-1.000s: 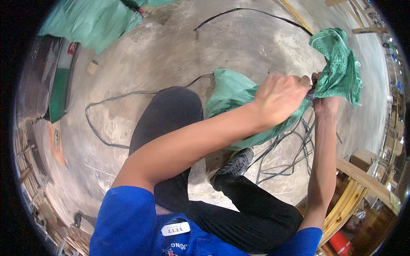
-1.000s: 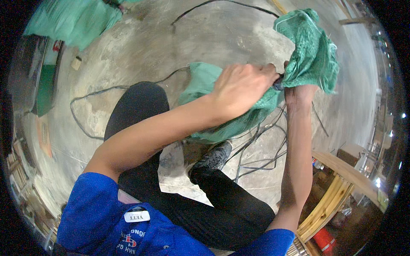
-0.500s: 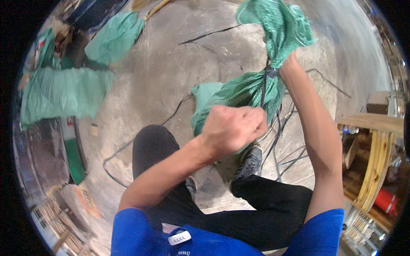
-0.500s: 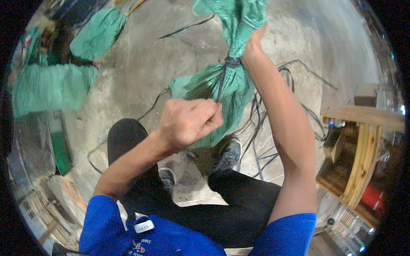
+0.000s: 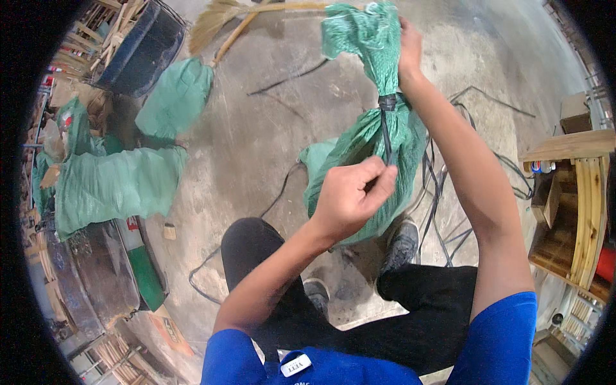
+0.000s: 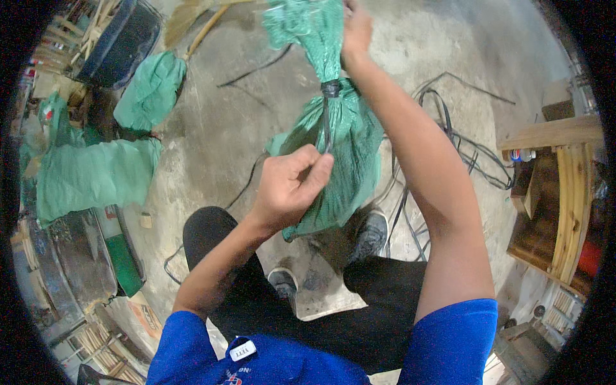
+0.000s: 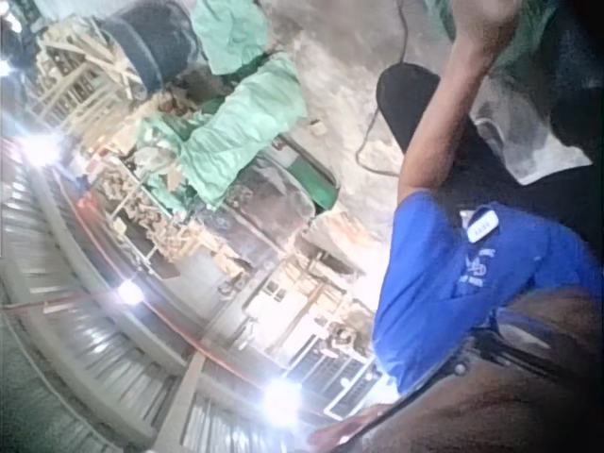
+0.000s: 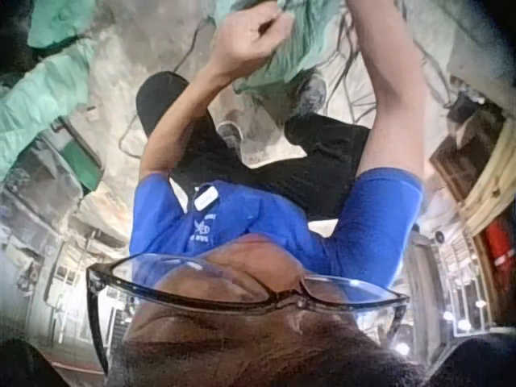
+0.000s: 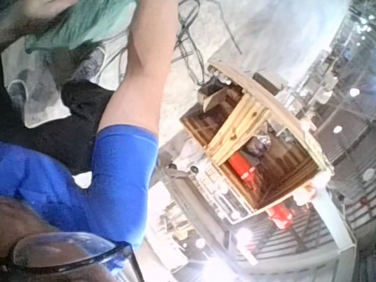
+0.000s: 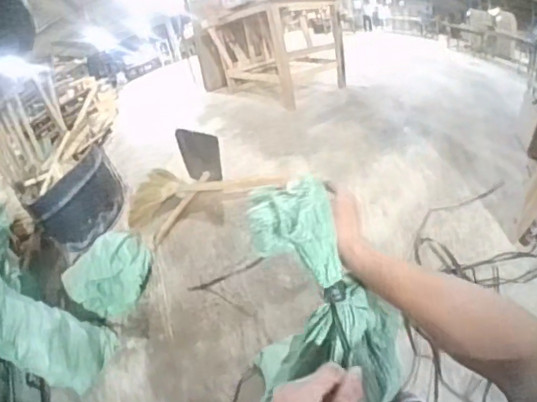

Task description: The person sits on the floor and ties a green sack using a black strap. They gather the top of the sack, wrap the strap around it, and secure it with a knot. The person then lifts the tied sack and places it on the floor.

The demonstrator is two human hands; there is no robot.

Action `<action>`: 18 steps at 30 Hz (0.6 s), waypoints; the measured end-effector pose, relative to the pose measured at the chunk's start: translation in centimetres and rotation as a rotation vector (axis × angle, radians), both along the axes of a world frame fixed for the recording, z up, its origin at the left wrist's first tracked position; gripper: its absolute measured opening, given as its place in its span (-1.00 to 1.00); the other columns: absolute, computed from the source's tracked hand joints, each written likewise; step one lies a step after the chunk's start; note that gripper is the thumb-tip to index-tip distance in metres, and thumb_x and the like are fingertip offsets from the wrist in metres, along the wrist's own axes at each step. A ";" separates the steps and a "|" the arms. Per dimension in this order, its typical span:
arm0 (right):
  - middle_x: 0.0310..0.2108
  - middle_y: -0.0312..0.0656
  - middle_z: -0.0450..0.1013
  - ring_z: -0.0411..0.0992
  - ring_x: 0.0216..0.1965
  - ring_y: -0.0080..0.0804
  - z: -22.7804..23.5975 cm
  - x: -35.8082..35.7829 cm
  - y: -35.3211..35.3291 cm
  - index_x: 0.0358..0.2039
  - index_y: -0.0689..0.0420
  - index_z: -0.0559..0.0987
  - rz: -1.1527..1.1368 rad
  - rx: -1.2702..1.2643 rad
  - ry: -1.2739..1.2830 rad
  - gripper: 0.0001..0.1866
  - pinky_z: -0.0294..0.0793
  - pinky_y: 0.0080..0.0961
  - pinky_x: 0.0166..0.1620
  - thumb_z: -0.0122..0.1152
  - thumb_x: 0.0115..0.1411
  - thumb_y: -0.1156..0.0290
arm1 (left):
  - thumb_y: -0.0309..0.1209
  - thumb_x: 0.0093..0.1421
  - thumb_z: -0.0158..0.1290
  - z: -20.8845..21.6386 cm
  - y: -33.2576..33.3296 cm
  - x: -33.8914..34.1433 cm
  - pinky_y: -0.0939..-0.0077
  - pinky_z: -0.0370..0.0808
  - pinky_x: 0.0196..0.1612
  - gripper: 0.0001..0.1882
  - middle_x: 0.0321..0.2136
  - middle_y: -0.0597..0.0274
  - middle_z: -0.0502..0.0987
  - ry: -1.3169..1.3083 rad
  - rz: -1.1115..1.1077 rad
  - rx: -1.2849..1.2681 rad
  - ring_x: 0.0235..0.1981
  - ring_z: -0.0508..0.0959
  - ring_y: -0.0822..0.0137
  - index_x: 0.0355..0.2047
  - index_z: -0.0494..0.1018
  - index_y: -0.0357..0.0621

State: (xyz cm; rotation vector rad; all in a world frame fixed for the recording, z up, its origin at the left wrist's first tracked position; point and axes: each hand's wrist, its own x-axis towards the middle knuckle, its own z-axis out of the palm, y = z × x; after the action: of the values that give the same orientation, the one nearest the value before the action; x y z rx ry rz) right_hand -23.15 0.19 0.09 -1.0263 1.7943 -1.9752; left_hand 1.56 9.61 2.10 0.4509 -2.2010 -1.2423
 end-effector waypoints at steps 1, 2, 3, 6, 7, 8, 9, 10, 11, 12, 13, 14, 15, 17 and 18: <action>-0.40 -0.18 0.54 0.51 -0.37 -0.50 0.3 -0.9 0.0 -0.12 0.32 0.53 0.019 -0.152 -0.149 -0.73 0.53 -0.48 -0.32 0.11 0.29 0.37 | -0.38 0.28 0.04 -0.1 -0.3 -0.2 0.42 0.30 -0.56 -0.76 -0.69 0.08 0.28 -0.044 0.067 0.193 -0.67 0.31 0.26 -0.49 0.34 -0.24; -0.37 -0.16 0.55 0.52 -0.35 -0.48 0.8 -2.2 0.4 -0.10 0.30 0.54 -0.004 0.027 -0.155 -0.69 0.53 -0.50 -0.30 0.09 0.31 0.30 | -0.36 0.31 0.02 -0.3 -0.6 -0.3 0.43 0.29 -0.55 -0.74 -0.68 0.07 0.27 -0.031 0.140 0.219 -0.66 0.28 0.28 -0.47 0.34 -0.26; -0.36 -0.16 0.55 0.53 -0.34 -0.47 1.0 -3.2 1.1 -0.10 0.29 0.55 -0.065 0.193 -0.168 -0.66 0.53 -0.51 -0.29 0.06 0.33 0.25 | -0.33 0.34 -0.01 -0.5 -1.0 -0.6 0.45 0.28 -0.54 -0.72 -0.68 0.06 0.27 0.000 0.199 0.243 -0.64 0.25 0.29 -0.46 0.34 -0.28; -0.37 -0.18 0.55 0.53 -0.35 -0.46 1.5 -5.7 3.4 -0.14 0.27 0.57 0.019 0.428 0.017 -0.60 0.51 -0.53 -0.29 0.01 0.36 0.15 | -0.24 0.39 -0.08 -1.1 -2.6 -1.0 0.41 0.28 -0.50 -0.66 -0.66 0.07 0.25 0.075 0.352 0.339 -0.61 0.23 0.36 -0.39 0.36 -0.31; -0.41 -0.16 0.55 0.53 -0.36 -0.37 1.7 -6.2 4.1 -0.17 0.25 0.59 0.064 0.370 0.204 -0.62 0.50 -0.46 -0.29 0.02 0.33 0.17 | -0.23 0.39 -0.09 -1.3 -3.2 -1.1 0.40 0.28 -0.49 -0.65 -0.66 0.08 0.25 0.110 0.394 0.323 -0.60 0.23 0.36 -0.37 0.37 -0.31; -0.45 -0.15 0.55 0.53 -0.37 -0.28 1.9 -6.4 4.8 -0.20 0.22 0.60 0.060 0.362 0.366 -0.64 0.49 -0.39 -0.29 0.03 0.30 0.18 | -0.21 0.40 -0.11 -1.5 -3.8 -1.1 0.39 0.28 -0.48 -0.64 -0.66 0.09 0.26 0.089 0.442 0.332 -0.60 0.23 0.37 -0.36 0.37 -0.31; -0.50 -0.14 0.54 0.53 -0.38 -0.20 2.2 -6.5 5.5 -0.24 0.20 0.62 0.018 0.420 0.483 -0.66 0.47 -0.32 -0.29 0.04 0.27 0.20 | -0.19 0.41 -0.14 -1.8 -4.1 -1.0 0.37 0.29 -0.46 -0.63 -0.65 0.10 0.29 0.050 0.470 0.298 -0.59 0.25 0.37 -0.33 0.38 -0.31; -0.46 -0.12 0.54 0.52 -0.36 -0.16 2.7 -6.4 6.4 -0.24 0.20 0.62 0.077 0.418 0.649 -0.67 0.47 -0.29 -0.25 0.06 0.25 0.20 | -0.20 0.41 -0.14 -2.0 -4.3 -0.9 0.37 0.30 -0.46 -0.63 -0.65 0.11 0.30 0.055 0.492 0.313 -0.59 0.26 0.36 -0.33 0.39 -0.31; -0.43 -0.09 0.53 0.51 -0.34 -0.13 3.4 -6.3 7.4 -0.24 0.19 0.62 0.097 0.486 0.774 -0.69 0.46 -0.27 -0.21 0.09 0.24 0.21 | -0.20 0.41 -0.14 -2.2 -4.5 -1.0 0.38 0.30 -0.46 -0.63 -0.64 0.11 0.31 0.060 0.512 0.331 -0.59 0.27 0.36 -0.32 0.39 -0.31; -0.40 -0.07 0.53 0.50 -0.32 -0.09 4.3 -6.1 8.4 -0.24 0.18 0.63 0.073 0.623 0.856 -0.70 0.46 -0.25 -0.17 0.11 0.22 0.22 | -0.20 0.41 -0.14 -2.4 -4.6 -1.1 0.38 0.31 -0.45 -0.64 -0.64 0.12 0.33 0.046 0.527 0.360 -0.59 0.28 0.36 -0.32 0.40 -0.30; -0.36 -0.06 0.51 0.48 -0.28 -0.07 5.0 -5.7 9.3 -0.25 0.18 0.62 0.119 0.643 1.034 -0.71 0.45 -0.24 -0.15 0.14 0.20 0.22 | -0.22 0.41 -0.14 -2.6 -4.7 -1.1 0.43 0.30 -0.45 -0.66 -0.63 0.20 0.32 0.059 0.526 0.380 -0.57 0.28 0.41 -0.32 0.40 -0.28; -0.33 -0.05 0.49 0.47 -0.25 -0.05 5.8 -5.3 10.2 -0.26 0.19 0.62 0.121 0.730 1.168 -0.72 0.44 -0.23 -0.13 0.16 0.19 0.23 | -0.23 0.42 -0.15 -2.7 -4.8 -1.2 0.49 0.30 -0.44 -0.68 -0.62 0.28 0.32 0.051 0.519 0.407 -0.56 0.28 0.47 -0.32 0.40 -0.25; -0.30 -0.04 0.47 0.45 -0.22 -0.02 6.5 -4.6 11.1 -0.27 0.19 0.62 0.113 0.863 1.280 -0.73 0.44 -0.22 -0.11 0.19 0.17 0.24 | -0.24 0.42 -0.16 -2.9 -4.8 -1.3 0.54 0.30 -0.43 -0.69 -0.61 0.36 0.31 0.020 0.511 0.444 -0.54 0.29 0.52 -0.32 0.40 -0.23; -0.26 -0.03 0.44 0.43 -0.18 -0.02 7.9 -2.9 12.7 -0.29 0.18 0.61 0.191 0.791 1.390 -0.76 0.42 -0.20 -0.09 0.21 0.15 0.27 | -0.24 0.41 -0.15 -3.0 -5.0 -1.5 0.55 0.26 -0.49 -0.71 -0.65 0.39 0.30 0.057 0.512 0.406 -0.58 0.25 0.55 -0.32 0.42 -0.20; -0.24 -0.02 0.42 0.41 -0.16 -0.01 8.4 -1.7 13.3 -0.29 0.18 0.61 0.222 0.754 1.449 -0.77 0.41 -0.20 -0.08 0.22 0.14 0.29 | -0.25 0.41 -0.14 -3.0 -5.1 -1.7 0.55 0.24 -0.51 -0.71 -0.66 0.41 0.29 0.025 0.505 0.418 -0.60 0.24 0.57 -0.31 0.43 -0.19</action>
State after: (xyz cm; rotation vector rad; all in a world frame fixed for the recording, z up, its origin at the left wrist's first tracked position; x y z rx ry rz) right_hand -24.81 13.46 8.53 -2.3709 2.4072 -0.0438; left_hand -0.15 4.49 -0.85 1.0725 -1.6454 -1.3927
